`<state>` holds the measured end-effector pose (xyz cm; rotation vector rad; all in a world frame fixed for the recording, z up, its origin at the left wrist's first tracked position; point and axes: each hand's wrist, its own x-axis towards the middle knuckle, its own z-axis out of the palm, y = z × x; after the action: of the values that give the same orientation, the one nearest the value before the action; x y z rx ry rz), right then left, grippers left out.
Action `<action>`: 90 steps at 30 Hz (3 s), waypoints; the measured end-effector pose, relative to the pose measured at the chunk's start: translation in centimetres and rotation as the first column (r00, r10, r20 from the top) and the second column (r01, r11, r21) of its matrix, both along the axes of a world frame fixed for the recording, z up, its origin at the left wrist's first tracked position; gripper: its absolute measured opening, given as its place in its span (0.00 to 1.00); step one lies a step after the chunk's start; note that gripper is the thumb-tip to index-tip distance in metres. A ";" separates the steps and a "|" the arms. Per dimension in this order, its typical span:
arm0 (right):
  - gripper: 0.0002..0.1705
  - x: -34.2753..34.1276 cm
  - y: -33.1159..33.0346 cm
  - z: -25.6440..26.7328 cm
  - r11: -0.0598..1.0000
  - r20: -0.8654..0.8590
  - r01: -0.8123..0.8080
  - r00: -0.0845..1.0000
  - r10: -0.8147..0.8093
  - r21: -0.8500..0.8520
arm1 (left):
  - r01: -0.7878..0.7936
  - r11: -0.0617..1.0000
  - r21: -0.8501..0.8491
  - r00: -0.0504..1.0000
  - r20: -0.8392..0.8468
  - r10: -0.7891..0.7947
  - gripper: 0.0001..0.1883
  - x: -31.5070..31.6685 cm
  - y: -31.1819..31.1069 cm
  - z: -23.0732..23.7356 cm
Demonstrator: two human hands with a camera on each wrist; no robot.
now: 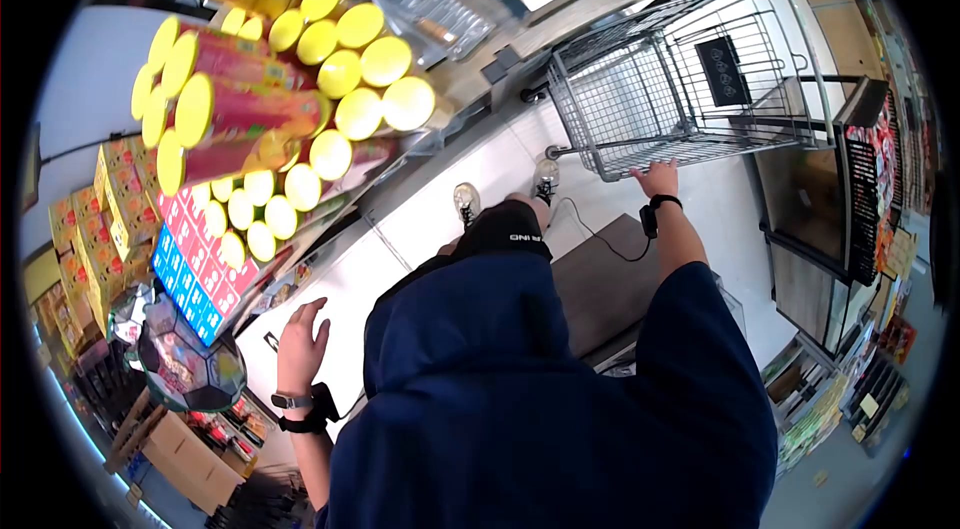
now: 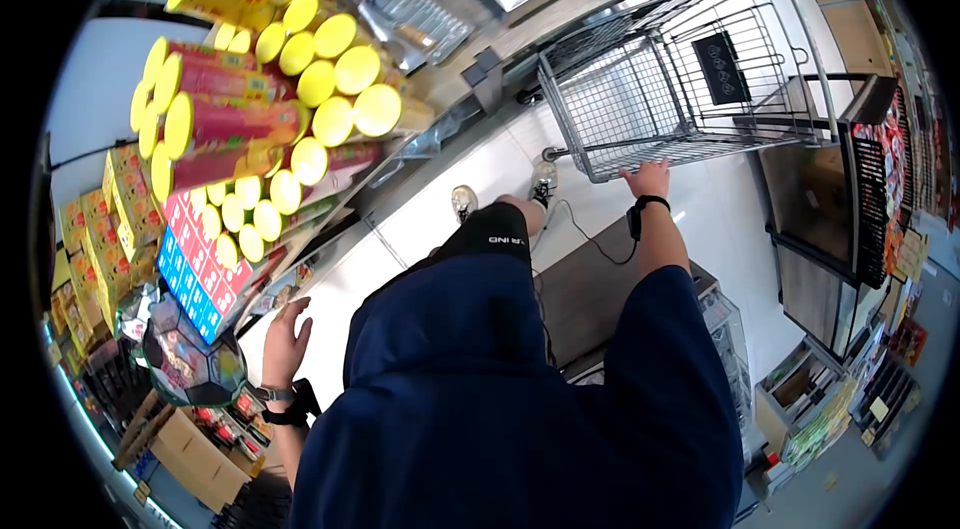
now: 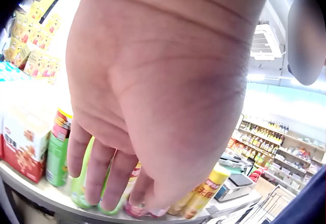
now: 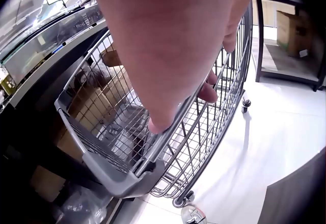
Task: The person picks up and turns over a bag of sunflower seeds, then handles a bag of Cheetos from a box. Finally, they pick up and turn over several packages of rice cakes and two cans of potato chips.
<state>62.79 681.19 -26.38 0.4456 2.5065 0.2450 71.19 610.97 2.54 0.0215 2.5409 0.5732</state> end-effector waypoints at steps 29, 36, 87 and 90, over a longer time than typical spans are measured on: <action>0.33 15.9 -14.5 -8.3 0.831 -0.132 -0.333 0.943 0.306 -0.445 | -0.014 0.990 0.140 0.995 -0.096 0.027 0.18 5.1 -1.7 0.5; 0.31 15.7 -16.0 -7.6 0.706 0.028 -0.113 0.982 0.185 -0.699 | -0.031 0.988 0.150 0.990 -0.129 0.051 0.16 10.1 -0.5 -1.3; 0.10 4.8 -66.9 42.2 -0.205 -0.522 -0.882 0.424 -0.740 -0.425 | -0.109 0.159 0.981 0.969 0.069 0.235 0.15 9.6 -6.1 5.9; 0.10 5.2 -68.1 43.6 -0.338 -0.299 -0.814 0.508 -0.808 -0.472 | -0.091 0.247 0.965 0.986 0.052 0.159 0.14 10.5 -7.8 6.5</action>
<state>68.04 613.05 17.20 -0.5496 1.8492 -3.0834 81.70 603.21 9.02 0.2827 1.7736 2.1709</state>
